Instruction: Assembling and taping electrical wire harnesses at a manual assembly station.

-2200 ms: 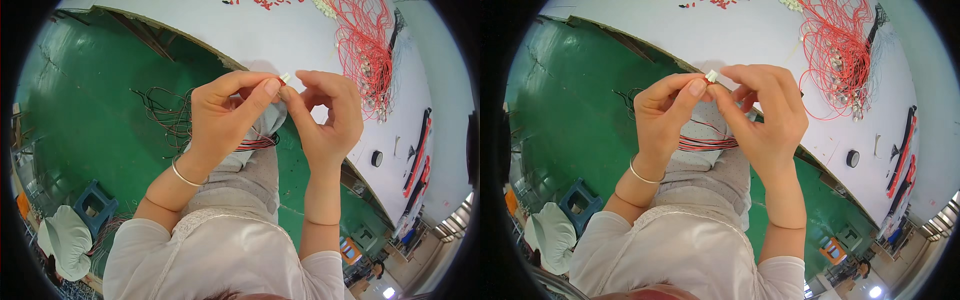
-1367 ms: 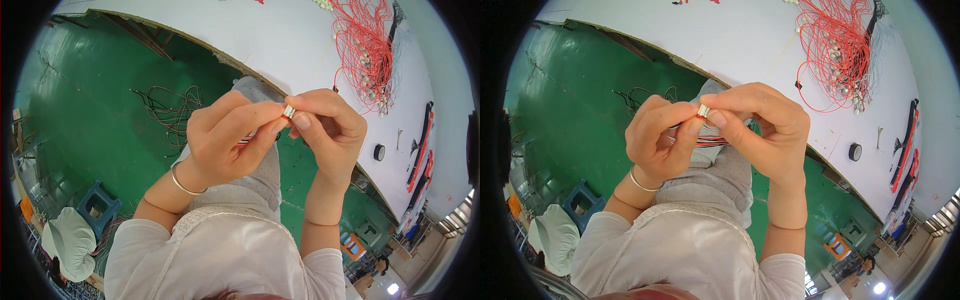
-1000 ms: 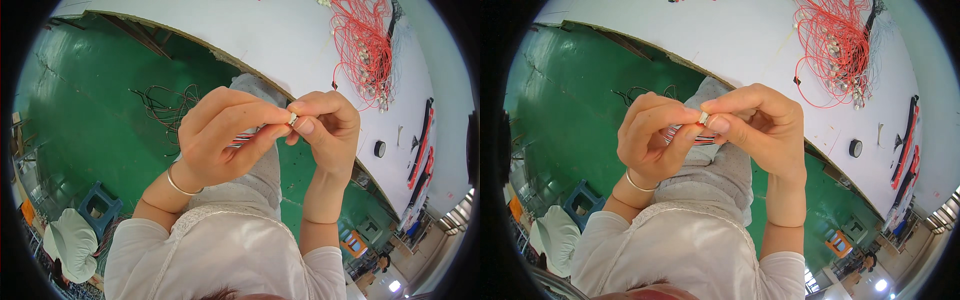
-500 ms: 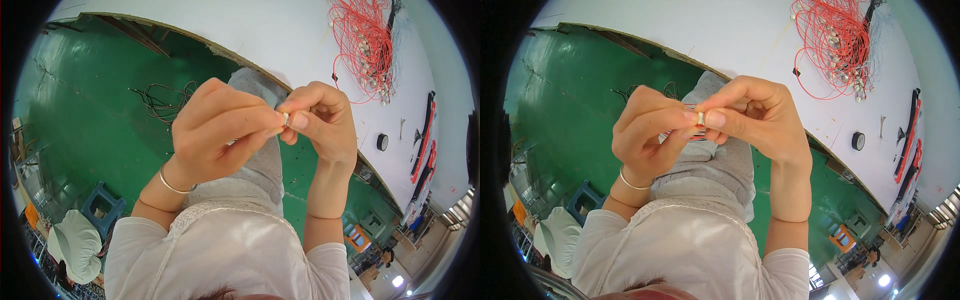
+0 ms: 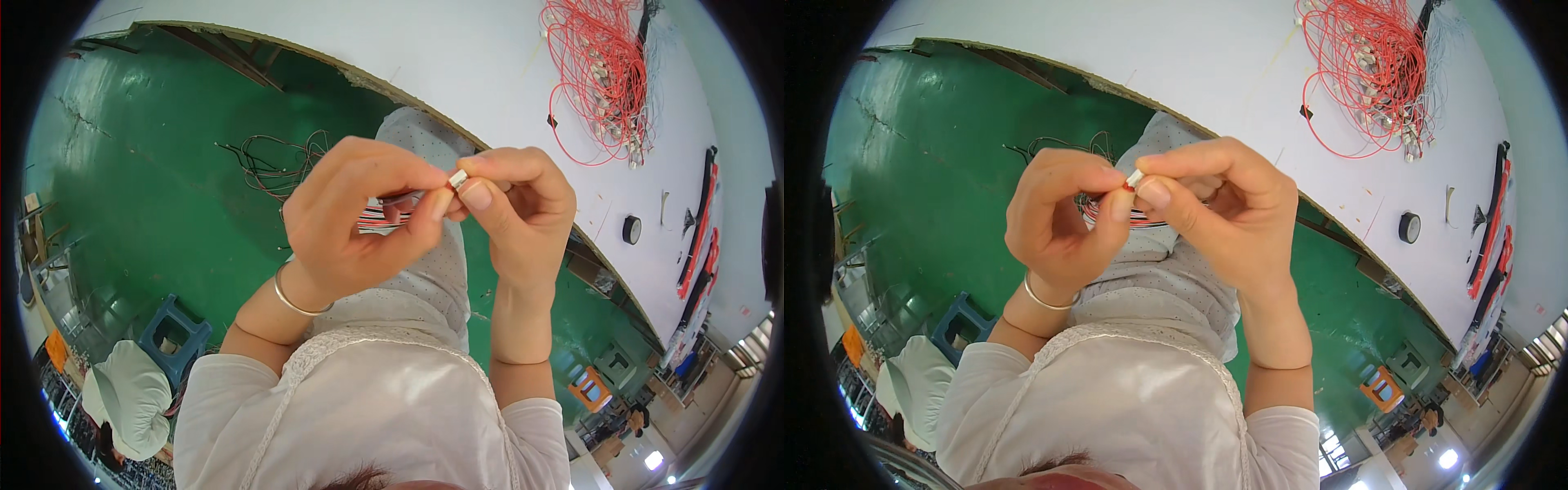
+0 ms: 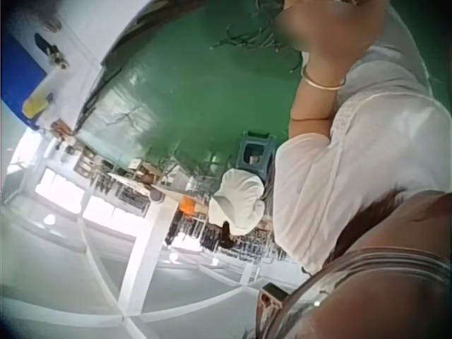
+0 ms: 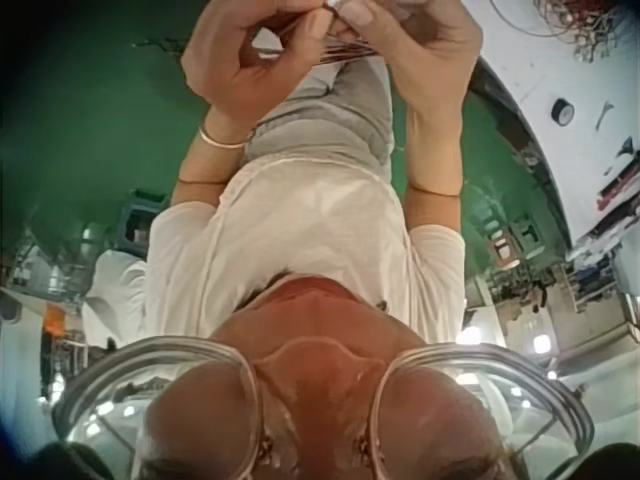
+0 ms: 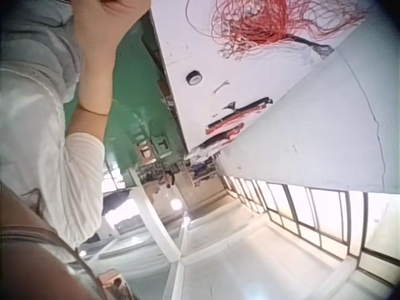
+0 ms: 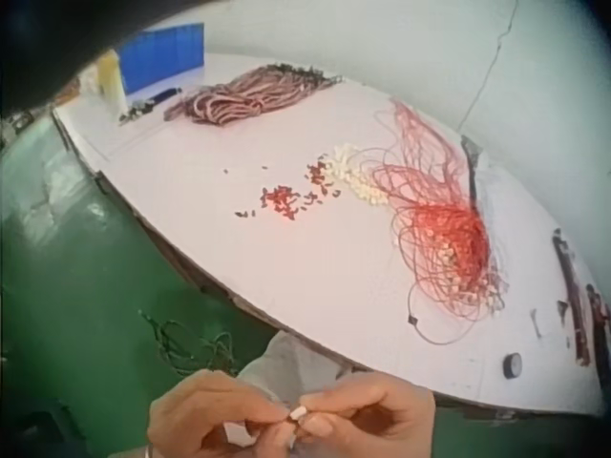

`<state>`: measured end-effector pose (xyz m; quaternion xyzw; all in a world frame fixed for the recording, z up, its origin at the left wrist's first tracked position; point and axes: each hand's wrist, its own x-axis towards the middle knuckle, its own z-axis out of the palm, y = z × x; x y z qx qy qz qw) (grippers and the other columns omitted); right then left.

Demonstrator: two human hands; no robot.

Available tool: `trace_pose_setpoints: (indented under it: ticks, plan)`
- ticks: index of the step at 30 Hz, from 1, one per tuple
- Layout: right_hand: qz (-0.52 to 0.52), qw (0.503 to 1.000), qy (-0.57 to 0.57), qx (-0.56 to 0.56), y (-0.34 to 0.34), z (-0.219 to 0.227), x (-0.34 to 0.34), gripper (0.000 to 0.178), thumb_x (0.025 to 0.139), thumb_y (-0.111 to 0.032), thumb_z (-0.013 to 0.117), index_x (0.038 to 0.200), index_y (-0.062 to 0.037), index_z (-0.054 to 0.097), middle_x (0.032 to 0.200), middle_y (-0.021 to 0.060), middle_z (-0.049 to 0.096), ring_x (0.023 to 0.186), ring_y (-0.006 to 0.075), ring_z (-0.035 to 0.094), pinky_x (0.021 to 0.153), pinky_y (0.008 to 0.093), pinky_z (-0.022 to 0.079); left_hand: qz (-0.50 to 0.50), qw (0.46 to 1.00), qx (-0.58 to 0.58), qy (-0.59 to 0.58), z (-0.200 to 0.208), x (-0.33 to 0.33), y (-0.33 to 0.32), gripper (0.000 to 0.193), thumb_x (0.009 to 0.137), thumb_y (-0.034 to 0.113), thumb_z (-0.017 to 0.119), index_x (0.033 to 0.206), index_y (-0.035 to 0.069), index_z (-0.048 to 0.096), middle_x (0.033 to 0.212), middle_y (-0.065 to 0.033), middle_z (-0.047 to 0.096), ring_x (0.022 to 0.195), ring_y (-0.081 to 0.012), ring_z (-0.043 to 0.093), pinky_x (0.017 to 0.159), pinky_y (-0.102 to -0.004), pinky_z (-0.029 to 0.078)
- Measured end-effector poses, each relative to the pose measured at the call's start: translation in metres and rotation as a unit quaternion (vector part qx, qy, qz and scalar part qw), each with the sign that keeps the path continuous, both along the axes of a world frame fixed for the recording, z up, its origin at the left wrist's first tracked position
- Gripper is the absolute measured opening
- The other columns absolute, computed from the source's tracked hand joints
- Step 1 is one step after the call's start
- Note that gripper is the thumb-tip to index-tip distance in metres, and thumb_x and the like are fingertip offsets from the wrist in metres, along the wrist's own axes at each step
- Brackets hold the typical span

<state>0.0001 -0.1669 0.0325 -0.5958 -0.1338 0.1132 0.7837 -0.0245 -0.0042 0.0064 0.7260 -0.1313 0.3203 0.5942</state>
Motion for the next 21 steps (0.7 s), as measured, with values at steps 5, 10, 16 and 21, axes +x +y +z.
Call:
trace_pose_setpoints:
  ticks: [5,10,16,21]
  plan:
    - [-0.040,0.996,0.021,0.078,0.0065,-0.0019,-0.0064,0.012,0.088,0.003,0.071,0.099,0.0054,0.067,0.091,0.0131,0.072,0.079,0.0156,0.071,0.069,0.0273,0.062,0.026,0.999,0.017,-0.029,-0.0001,-0.0037,-0.0054,0.024,0.073,-0.006,0.077,0.094,0.003,0.069,0.084,-0.0055,0.067,0.057,-0.0058,0.055,0.044,-0.0171,0.042]
    - [-0.003,0.997,0.032,0.067,0.0004,-0.0049,-0.0036,0.012,0.088,0.003,0.071,0.100,0.0051,0.067,0.091,0.0138,0.072,0.079,0.0171,0.072,0.069,0.0269,0.062,0.025,0.997,0.030,-0.067,-0.0054,-0.0029,-0.0020,0.027,0.072,-0.009,0.076,0.096,0.002,0.070,0.087,-0.0069,0.067,0.059,-0.0065,0.057,0.045,-0.0183,0.046]
    - [-0.011,0.999,0.020,0.030,-0.0001,-0.0048,-0.0058,0.014,0.090,-0.002,0.070,0.102,0.0040,0.066,0.088,0.0136,0.069,0.068,0.0168,0.066,0.059,0.0267,0.055,0.001,1.000,0.006,-0.028,-0.0005,-0.0085,-0.0032,0.026,0.073,-0.010,0.077,0.096,0.002,0.070,0.089,-0.0079,0.068,0.061,-0.0092,0.060,0.048,-0.0201,0.048]
    - [-0.004,0.999,0.020,0.038,0.0010,-0.0074,-0.0041,0.013,0.090,-0.002,0.070,0.101,0.0036,0.066,0.089,0.0141,0.069,0.069,0.0171,0.066,0.058,0.0264,0.055,-0.001,1.000,-0.010,0.011,-0.0027,-0.0111,-0.0038,0.024,0.076,-0.006,0.078,0.097,0.002,0.070,0.088,-0.0083,0.068,0.066,-0.0106,0.061,0.052,-0.0220,0.049]
